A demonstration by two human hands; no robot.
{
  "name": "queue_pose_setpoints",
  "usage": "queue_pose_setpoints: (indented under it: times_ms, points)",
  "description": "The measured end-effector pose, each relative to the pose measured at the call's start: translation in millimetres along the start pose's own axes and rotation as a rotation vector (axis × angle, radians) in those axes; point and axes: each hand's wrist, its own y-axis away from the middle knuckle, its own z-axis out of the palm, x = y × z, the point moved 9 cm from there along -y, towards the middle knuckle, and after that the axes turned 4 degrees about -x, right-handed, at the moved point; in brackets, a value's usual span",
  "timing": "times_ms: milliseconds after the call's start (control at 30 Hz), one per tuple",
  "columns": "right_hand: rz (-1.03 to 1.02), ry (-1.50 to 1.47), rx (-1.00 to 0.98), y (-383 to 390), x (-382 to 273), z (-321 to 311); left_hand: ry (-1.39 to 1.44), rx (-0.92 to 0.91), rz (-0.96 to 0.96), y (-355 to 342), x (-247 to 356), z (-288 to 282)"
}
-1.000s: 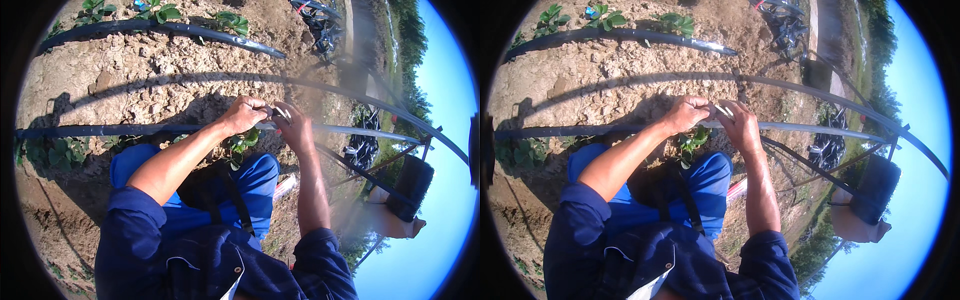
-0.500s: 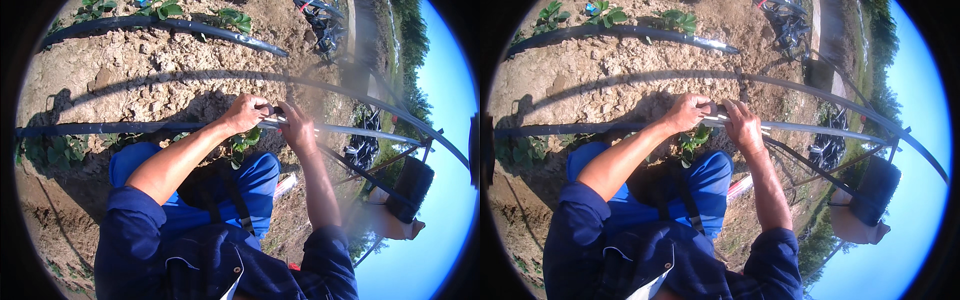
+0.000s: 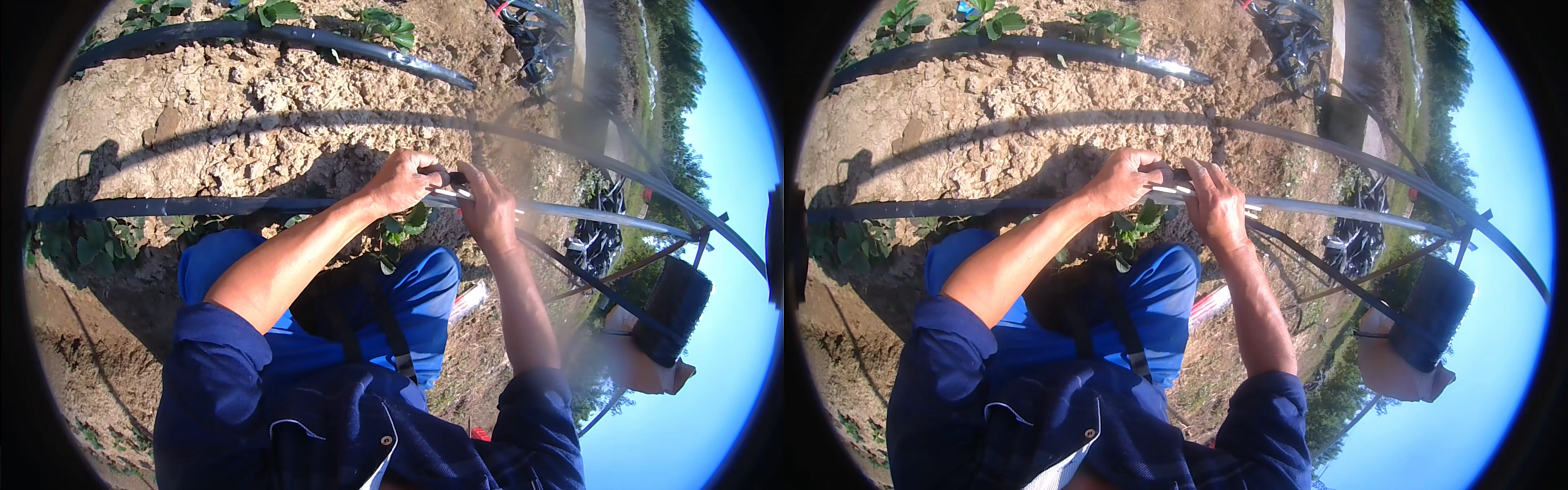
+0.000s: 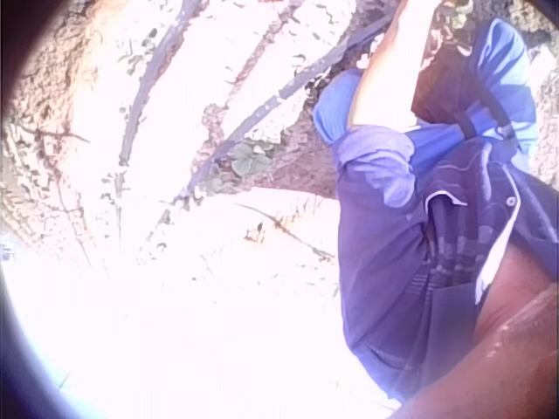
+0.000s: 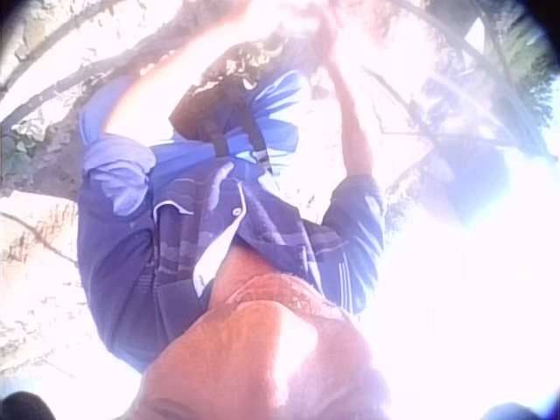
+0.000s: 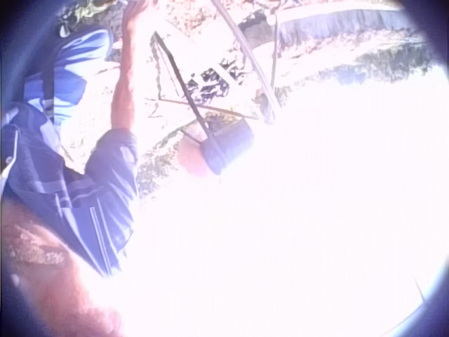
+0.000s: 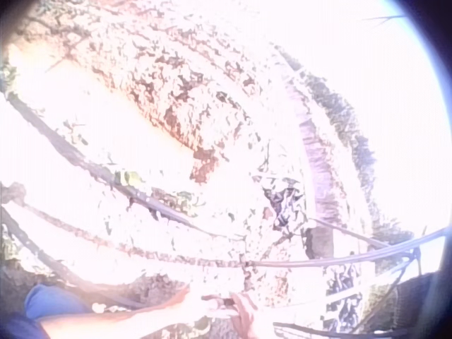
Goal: The person kneels in a field and adjusts a black irrigation pipe along a row of plants. They then use a red marker to mark a spot on a metal support pole and use a tool to secure the pipe to the pole with a tie.
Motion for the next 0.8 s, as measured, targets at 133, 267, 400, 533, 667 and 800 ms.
queue_pose_setpoints:
  times_ms: [133,267,400,533,667,800]
  points:
    - [0.012,-0.003,-0.041,-5.8,-1.9,0.4,-0.137,0.028,0.083,-0.2,5.6,-2.2]
    - [-0.060,0.006,-0.002,-4.0,-4.5,-4.5,-0.011,0.005,-0.054,0.1,-0.7,-0.3]
    - [-0.086,0.031,0.005,-2.5,-5.7,-1.4,0.057,-0.023,-0.127,2.5,-3.8,3.7]
    - [-0.109,0.033,0.044,0.1,-7.6,-0.4,0.088,-0.017,-0.147,3.1,-5.7,2.7]
    - [0.029,-0.051,0.000,4.4,7.5,6.6,-0.064,-0.006,0.002,2.5,7.6,1.3]
    - [-0.027,-0.027,-0.023,2.4,4.8,3.4,-0.173,0.016,0.127,4.0,15.5,1.9]
